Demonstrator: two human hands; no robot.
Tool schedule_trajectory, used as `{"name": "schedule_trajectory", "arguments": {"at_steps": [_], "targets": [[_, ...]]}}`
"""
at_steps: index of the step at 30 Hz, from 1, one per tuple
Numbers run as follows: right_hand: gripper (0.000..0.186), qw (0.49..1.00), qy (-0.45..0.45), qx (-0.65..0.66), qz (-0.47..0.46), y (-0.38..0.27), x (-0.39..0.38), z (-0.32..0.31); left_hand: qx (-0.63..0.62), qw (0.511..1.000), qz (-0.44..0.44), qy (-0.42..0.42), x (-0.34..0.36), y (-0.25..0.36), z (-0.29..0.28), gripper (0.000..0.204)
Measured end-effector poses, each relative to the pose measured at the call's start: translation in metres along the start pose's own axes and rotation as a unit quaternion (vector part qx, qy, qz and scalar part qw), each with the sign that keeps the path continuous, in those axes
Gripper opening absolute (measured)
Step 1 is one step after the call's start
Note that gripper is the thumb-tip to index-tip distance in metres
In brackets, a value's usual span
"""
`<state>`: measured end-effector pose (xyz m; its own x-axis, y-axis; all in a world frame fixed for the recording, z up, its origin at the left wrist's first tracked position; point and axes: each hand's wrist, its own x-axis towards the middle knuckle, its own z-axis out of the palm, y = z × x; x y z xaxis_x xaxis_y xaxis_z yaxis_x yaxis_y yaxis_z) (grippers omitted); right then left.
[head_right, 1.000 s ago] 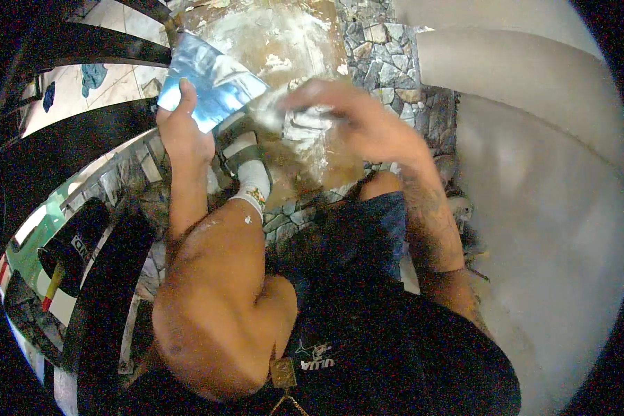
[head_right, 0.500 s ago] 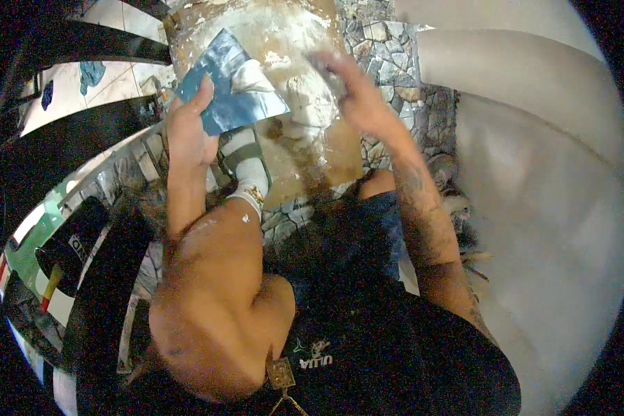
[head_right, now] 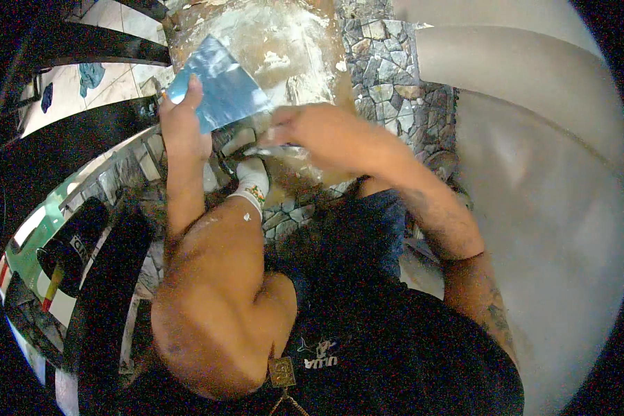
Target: The person scoops plaster from a board using putty knives, transfers the paste between the blades, and applies it to the wall corner.
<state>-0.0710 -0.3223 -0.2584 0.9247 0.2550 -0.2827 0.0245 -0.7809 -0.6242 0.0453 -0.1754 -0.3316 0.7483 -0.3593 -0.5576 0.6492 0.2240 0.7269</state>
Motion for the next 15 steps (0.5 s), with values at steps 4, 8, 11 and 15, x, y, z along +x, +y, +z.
{"name": "schedule_trajectory", "arguments": {"at_steps": [4,8,11,15], "targets": [[0.051,0.965,0.065,0.253,0.010,0.017,-0.030,-0.042,-0.037,0.998,-0.026,-0.039,0.001,0.005,0.000,0.024],[0.063,0.883,0.320,0.328,0.102,0.007,-0.009,-0.002,-0.166,0.974,-0.102,-0.117,0.003,-0.009,0.000,0.027],[0.061,0.947,0.285,0.127,0.072,0.010,0.013,0.041,-0.143,0.979,-0.112,-0.091,0.001,-0.009,-0.005,0.025],[0.058,0.953,0.185,0.183,0.153,0.053,-0.010,0.064,-0.151,0.983,-0.085,-0.065,0.000,-0.003,0.002,0.024]]}}
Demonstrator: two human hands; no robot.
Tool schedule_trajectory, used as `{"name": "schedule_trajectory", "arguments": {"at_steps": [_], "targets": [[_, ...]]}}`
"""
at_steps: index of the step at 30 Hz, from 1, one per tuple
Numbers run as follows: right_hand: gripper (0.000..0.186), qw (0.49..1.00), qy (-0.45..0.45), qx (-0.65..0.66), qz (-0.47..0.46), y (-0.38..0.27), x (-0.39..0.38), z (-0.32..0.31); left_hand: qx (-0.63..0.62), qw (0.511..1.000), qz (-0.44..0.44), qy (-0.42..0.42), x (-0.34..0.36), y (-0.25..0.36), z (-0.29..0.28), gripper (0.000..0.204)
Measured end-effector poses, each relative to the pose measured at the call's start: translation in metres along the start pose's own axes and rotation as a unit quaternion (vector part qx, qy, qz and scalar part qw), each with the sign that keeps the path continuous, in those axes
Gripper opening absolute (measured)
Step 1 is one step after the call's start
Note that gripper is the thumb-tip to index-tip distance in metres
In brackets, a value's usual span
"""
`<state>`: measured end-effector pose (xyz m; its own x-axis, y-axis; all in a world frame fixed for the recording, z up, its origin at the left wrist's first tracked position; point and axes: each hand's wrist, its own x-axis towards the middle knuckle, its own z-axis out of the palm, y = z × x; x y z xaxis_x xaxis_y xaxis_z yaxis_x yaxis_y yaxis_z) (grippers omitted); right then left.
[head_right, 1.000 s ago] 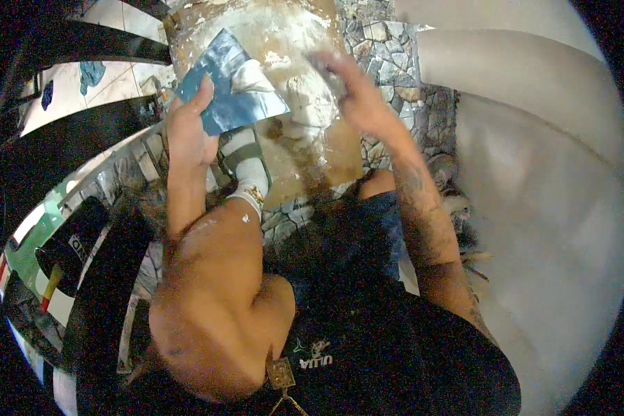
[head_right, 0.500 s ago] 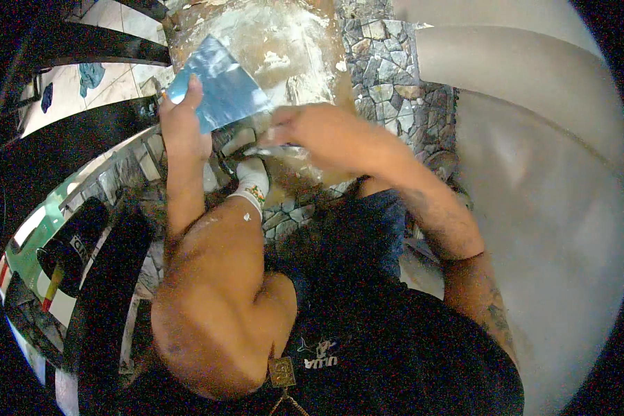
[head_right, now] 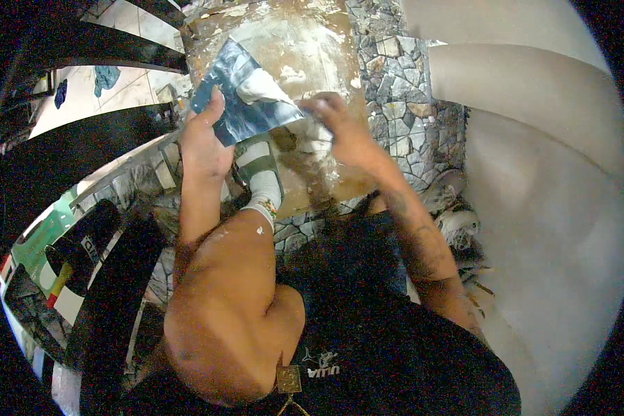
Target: The person scoops plaster from a board using putty knives, transfers the paste between the blades, and applies it to the wall corner.
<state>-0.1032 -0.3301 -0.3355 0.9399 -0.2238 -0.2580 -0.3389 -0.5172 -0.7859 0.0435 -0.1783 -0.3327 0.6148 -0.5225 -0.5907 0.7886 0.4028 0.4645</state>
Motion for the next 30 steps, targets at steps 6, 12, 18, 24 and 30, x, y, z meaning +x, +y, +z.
{"name": "schedule_trajectory", "arguments": {"at_steps": [6,12,18,24,30], "targets": [[0.062,0.996,0.019,-0.023,-0.084,-0.045,0.038,-0.044,0.084,0.996,0.021,0.011,-0.003,0.000,-0.002,0.016],[0.057,0.986,-0.037,-0.130,-0.099,-0.068,0.041,-0.009,0.205,0.976,0.067,0.026,0.004,-0.005,-0.005,0.020],[0.044,0.961,-0.161,-0.160,-0.159,-0.071,0.022,-0.012,0.223,0.960,0.140,0.094,0.006,-0.004,-0.010,0.020],[0.057,0.978,-0.087,0.142,-0.121,-0.070,0.009,-0.082,0.055,0.996,0.060,0.020,0.006,0.007,-0.002,0.026],[0.062,0.991,0.057,0.061,-0.100,-0.064,0.024,-0.002,-0.008,1.000,-0.024,-0.009,0.001,0.001,-0.007,0.026]]}}
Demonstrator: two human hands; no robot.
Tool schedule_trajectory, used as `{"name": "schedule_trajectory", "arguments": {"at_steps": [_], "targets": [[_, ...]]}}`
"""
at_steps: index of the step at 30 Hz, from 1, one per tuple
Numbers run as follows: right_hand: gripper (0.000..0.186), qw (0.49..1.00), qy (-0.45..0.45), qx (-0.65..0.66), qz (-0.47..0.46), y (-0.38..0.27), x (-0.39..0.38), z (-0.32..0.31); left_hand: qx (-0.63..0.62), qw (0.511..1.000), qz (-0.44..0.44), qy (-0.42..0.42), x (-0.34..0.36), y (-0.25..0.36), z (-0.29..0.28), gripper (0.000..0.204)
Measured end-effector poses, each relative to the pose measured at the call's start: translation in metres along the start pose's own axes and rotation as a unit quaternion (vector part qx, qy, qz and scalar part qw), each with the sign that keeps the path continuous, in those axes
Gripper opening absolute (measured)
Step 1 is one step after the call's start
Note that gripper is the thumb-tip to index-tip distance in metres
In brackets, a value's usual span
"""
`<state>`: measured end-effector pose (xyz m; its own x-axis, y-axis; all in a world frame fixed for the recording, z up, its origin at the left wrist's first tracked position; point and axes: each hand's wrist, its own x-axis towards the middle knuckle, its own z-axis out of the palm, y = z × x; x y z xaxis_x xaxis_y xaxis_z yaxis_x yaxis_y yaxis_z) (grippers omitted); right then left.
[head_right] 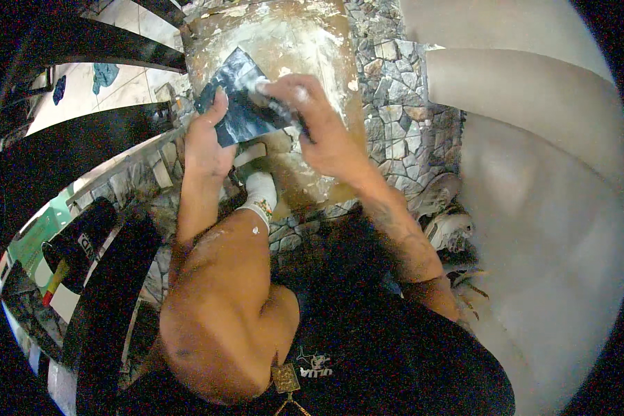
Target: The person scoops plaster from a board using putty knives, transfers the paste between the blades, and applies it to the wall corner.
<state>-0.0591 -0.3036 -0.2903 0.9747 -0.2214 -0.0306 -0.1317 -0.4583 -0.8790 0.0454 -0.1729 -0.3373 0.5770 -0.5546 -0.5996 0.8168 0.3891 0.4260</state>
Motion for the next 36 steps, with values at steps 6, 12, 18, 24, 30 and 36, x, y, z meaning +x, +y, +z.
{"name": "schedule_trajectory", "arguments": {"at_steps": [6,12,18,24,30,36], "targets": [[0.057,0.990,0.004,-0.101,0.094,0.062,-0.029,-0.031,0.057,0.994,0.090,0.019,0.003,-0.004,0.008,0.023],[0.052,0.993,0.028,-0.116,-0.011,-0.016,0.001,-0.016,0.120,0.977,0.170,0.038,-0.002,-0.003,0.001,0.015],[0.060,0.978,-0.049,-0.201,0.021,-0.007,-0.008,0.013,0.276,0.939,0.181,0.098,0.003,-0.004,0.000,0.018],[0.061,0.968,-0.227,0.073,0.077,0.016,-0.031,-0.056,0.257,0.933,0.231,0.099,-0.006,0.016,0.002,0.032],[0.047,0.672,0.201,0.710,0.068,0.091,-0.133,-0.070,0.171,0.984,0.032,0.024,0.003,0.005,-0.006,0.042],[0.043,0.615,0.284,0.734,0.051,0.123,-0.181,-0.072,0.234,0.971,-0.018,-0.049,0.019,0.009,-0.049,0.047]]}}
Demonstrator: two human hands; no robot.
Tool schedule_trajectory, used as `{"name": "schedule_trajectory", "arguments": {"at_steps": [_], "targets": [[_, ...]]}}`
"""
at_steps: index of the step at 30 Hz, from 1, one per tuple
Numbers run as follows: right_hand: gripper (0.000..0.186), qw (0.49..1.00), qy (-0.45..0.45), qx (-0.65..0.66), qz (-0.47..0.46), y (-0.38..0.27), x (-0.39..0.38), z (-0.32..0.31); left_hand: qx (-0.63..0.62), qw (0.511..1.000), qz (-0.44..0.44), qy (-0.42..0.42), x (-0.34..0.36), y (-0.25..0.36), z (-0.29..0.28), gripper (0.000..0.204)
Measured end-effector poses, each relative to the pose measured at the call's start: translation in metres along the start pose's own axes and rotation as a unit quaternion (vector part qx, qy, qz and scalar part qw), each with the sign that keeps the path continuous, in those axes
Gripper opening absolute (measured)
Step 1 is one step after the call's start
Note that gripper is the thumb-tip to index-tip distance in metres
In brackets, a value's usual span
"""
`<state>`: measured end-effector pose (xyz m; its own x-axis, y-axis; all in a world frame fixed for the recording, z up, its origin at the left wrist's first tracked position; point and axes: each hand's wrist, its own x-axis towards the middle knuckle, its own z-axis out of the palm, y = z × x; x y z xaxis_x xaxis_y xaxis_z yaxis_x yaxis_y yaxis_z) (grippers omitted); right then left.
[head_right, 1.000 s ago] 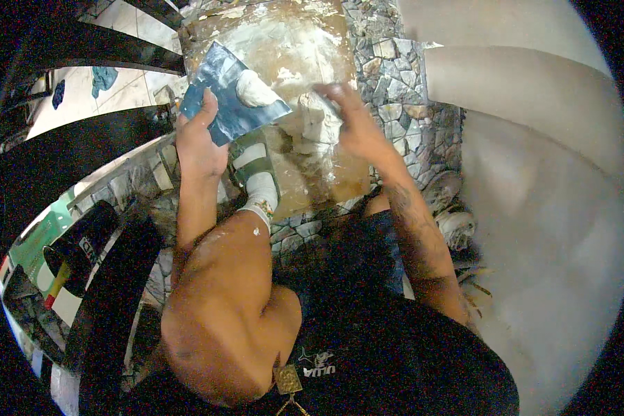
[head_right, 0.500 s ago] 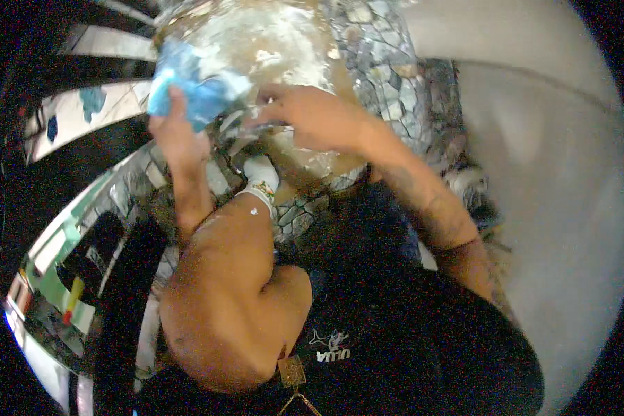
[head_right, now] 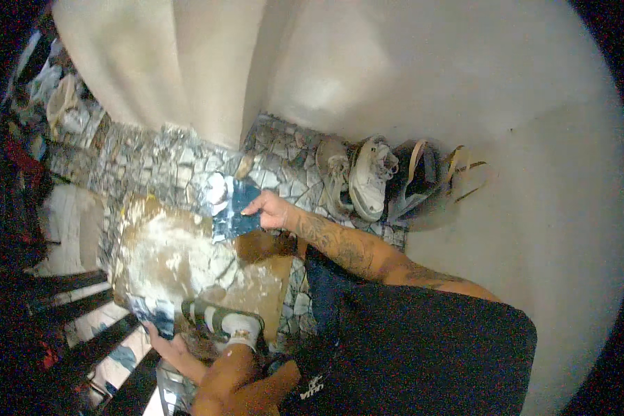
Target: The person scoops plaster from a board using putty knives, transfers the paste between the blades, and applies it to the wall corner.
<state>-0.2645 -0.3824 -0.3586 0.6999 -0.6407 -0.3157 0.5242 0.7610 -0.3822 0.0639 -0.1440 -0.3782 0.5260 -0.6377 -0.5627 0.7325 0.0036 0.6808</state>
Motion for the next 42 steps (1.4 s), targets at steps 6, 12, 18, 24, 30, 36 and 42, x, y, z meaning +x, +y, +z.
{"name": "schedule_trajectory", "arguments": {"at_steps": [6,12,18,24,30,36,42], "targets": [[0.049,0.984,0.108,-0.018,-0.143,-0.064,-0.019,-0.011,0.030,0.995,-0.058,0.078,-0.016,0.006,0.062,0.049],[0.058,0.919,0.181,-0.060,-0.345,-0.123,-0.027,-0.027,-0.012,0.999,-0.050,-0.007,0.007,-0.005,0.032,0.046],[0.054,0.901,0.179,-0.045,-0.393,-0.127,-0.018,-0.027,-0.036,0.999,0.008,0.021,0.014,-0.030,0.019,0.039],[0.056,0.810,0.238,-0.134,-0.519,-0.184,-0.016,0.040,-0.045,0.984,-0.107,0.133,0.006,-0.060,0.044,0.032],[0.044,0.617,0.221,-0.431,-0.621,-0.264,0.007,0.120,0.019,0.994,-0.092,-0.058,0.000,-0.064,0.047,0.032],[0.037,0.402,0.298,-0.520,-0.692,-0.306,0.041,0.120,-0.069,0.990,-0.091,-0.083,0.003,-0.062,0.050,0.031],[0.044,0.333,0.373,-0.535,-0.681,-0.296,0.055,0.139,-0.103,0.990,-0.086,-0.050,-0.002,-0.061,0.051,0.030]]}}
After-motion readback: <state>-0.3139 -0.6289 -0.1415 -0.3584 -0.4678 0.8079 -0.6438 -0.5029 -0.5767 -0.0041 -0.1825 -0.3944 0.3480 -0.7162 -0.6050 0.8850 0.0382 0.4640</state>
